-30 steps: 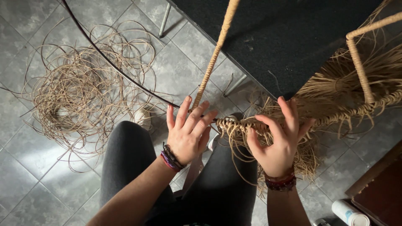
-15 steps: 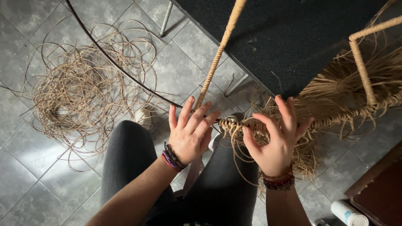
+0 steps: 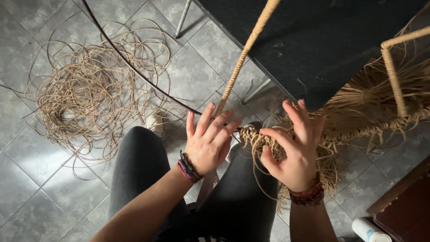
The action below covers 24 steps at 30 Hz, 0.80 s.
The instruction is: Weaving natural fibers onto a circular frame to create a piece of furniture or decor
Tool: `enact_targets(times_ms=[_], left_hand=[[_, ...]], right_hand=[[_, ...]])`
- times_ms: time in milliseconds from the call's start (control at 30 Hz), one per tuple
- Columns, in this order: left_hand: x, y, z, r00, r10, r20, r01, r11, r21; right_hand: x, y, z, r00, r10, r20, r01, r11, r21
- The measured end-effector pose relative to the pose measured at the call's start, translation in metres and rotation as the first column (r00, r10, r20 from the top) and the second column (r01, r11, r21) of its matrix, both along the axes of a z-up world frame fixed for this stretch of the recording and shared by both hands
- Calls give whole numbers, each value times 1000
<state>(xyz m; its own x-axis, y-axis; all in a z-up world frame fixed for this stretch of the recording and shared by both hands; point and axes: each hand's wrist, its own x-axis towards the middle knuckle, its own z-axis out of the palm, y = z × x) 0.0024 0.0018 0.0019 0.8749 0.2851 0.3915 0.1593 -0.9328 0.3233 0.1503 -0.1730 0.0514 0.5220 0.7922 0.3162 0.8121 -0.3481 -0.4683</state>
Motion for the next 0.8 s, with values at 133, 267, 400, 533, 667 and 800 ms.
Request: enact_targets(times_ms=[133, 267, 400, 533, 667, 800], left_hand=[[1, 0, -3, 999, 11, 31, -12, 1000, 21], [0, 0, -3, 1000, 2, 20, -2, 1000, 7], [1, 1, -4, 999, -6, 33, 6, 1000, 17], [1, 0, -1, 999, 4, 40, -4, 1000, 9], [1, 1, -1, 999, 6, 34, -7, 999, 39], [1, 2, -2, 999, 0, 34, -1, 999, 40]], right_hand=[[-1, 0, 3, 1000, 4, -9, -4, 1000, -15], [-3, 3, 8, 1000, -10, -24, 10, 1000, -25], [0, 5, 2, 999, 38, 3, -37, 999, -12], [-6, 14, 9, 999, 44, -25, -45, 999, -22], [-8, 17, 10, 998, 42, -50, -43, 998, -34], [-3, 19, 4, 989, 145, 19, -144, 987, -70]])
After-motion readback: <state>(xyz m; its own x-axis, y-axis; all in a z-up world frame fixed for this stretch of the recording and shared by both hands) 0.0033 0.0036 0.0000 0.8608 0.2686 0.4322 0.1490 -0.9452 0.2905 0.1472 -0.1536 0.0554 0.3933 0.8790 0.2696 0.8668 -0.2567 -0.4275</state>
